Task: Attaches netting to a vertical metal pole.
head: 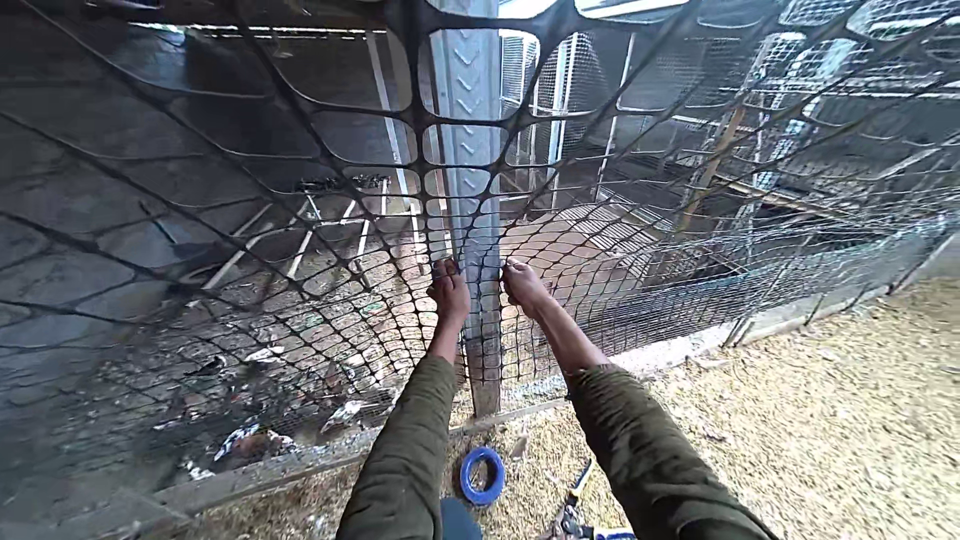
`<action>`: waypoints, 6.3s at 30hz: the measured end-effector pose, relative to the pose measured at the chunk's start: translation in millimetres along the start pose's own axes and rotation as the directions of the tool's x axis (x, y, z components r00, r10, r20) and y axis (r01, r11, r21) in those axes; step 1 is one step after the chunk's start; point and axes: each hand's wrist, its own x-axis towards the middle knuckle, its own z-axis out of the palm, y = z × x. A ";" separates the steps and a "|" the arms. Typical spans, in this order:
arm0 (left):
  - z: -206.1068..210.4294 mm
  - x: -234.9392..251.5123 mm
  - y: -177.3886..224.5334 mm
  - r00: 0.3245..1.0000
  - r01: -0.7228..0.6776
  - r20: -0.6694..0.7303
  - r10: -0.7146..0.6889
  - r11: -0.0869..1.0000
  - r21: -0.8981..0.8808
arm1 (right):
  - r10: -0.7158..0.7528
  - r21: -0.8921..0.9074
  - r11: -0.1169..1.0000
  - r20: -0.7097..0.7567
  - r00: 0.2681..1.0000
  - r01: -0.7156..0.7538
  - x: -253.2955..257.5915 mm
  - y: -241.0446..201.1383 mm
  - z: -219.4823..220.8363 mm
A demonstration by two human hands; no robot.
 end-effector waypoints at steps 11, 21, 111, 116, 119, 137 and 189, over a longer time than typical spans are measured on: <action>0.2 -5.1 -7.6 0.999 0.025 -0.016 -0.029 0.974 -0.225 | -0.073 0.005 0.997 -0.059 0.996 0.074 -10.3 11.7 3.6; 8.3 -33.9 -13.2 0.982 -0.012 -0.186 -0.028 0.977 -0.213 | -0.077 0.039 0.996 -0.121 0.990 0.082 -44.9 42.9 8.8; 20.9 -108.9 -16.3 0.914 0.029 -0.389 -0.113 0.976 -0.216 | -0.611 -0.204 0.783 -0.076 0.788 0.588 -54.0 129.8 77.5; 20.4 -109.2 -27.6 0.929 -0.063 -0.370 -0.022 0.974 -0.216 | -0.609 -0.188 0.785 -0.063 0.790 0.590 -51.7 126.3 74.0; 17.1 -108.0 -35.1 0.933 -0.129 -0.353 0.062 0.977 -0.169 | -0.631 -0.098 0.775 -0.081 0.771 0.624 -49.6 121.3 67.9; 31.1 -114.6 -54.2 0.900 -0.286 -0.410 0.151 0.912 -0.293 | -0.066 -0.217 0.972 0.136 0.988 0.095 -63.9 66.4 57.5; -47.3 -67.6 -59.7 0.890 -0.450 0.062 0.452 0.845 0.288 | -0.348 -0.034 0.931 -0.380 0.857 0.363 -95.3 113.5 83.6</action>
